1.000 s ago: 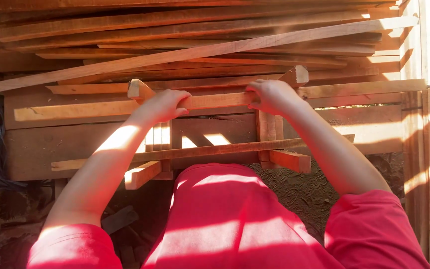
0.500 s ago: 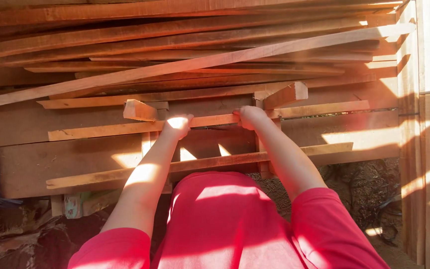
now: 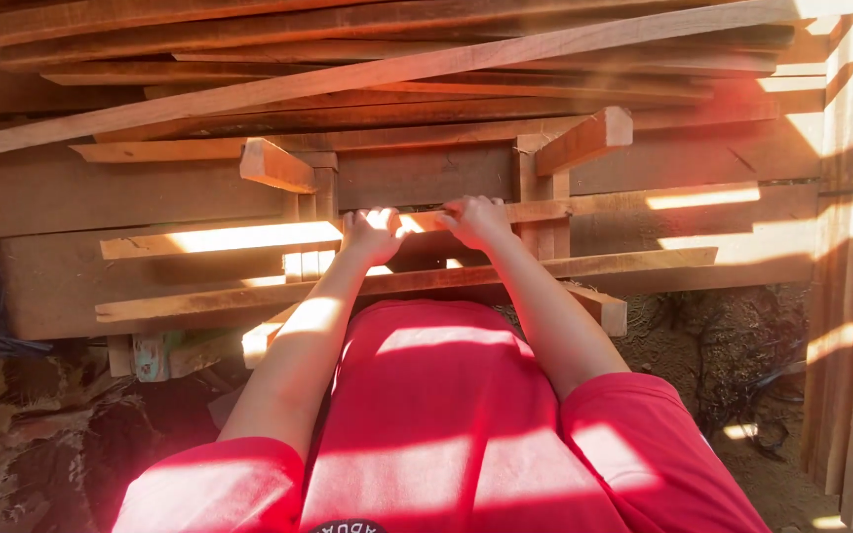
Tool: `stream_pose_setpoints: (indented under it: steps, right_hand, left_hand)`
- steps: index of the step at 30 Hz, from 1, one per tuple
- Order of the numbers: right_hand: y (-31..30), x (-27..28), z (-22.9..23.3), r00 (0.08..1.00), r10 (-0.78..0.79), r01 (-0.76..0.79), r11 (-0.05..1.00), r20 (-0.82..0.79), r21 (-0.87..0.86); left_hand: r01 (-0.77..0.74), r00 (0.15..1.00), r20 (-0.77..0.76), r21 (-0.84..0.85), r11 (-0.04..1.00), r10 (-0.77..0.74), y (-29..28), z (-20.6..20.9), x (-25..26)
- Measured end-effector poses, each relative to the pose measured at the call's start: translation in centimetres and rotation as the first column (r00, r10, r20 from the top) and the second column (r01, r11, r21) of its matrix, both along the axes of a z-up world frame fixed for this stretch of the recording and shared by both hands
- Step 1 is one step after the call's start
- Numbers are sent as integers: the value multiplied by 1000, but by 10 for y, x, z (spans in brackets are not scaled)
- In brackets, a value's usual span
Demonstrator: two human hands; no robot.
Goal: Sorting and organizing thin wooden planks in an outdoor workshop.
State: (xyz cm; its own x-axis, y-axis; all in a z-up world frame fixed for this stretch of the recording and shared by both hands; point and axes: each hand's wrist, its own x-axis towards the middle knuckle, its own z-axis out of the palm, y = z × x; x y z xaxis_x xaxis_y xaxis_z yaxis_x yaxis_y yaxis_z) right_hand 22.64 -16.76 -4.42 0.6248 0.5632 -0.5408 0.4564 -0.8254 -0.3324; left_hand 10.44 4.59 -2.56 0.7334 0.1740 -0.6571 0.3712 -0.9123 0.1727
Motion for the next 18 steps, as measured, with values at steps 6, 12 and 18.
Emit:
stream_pose_setpoints:
  steps: [6,12,18]
  right_hand:
    - [-25,-44,46,977,-43,54,998,-211,45]
    - [-38,-64,32,997,16,-8,994,-80,109]
    - [-36,-63,52,990,73,-69,997,-117,39]
  left_hand:
    - [-36,999,-16,-206,978,33,-14,65,-40]
    - [45,999,-3,-126,991,-46,-25,36,-72]
    - [30,996,-76,-141,990,-41,-19,35,-61]
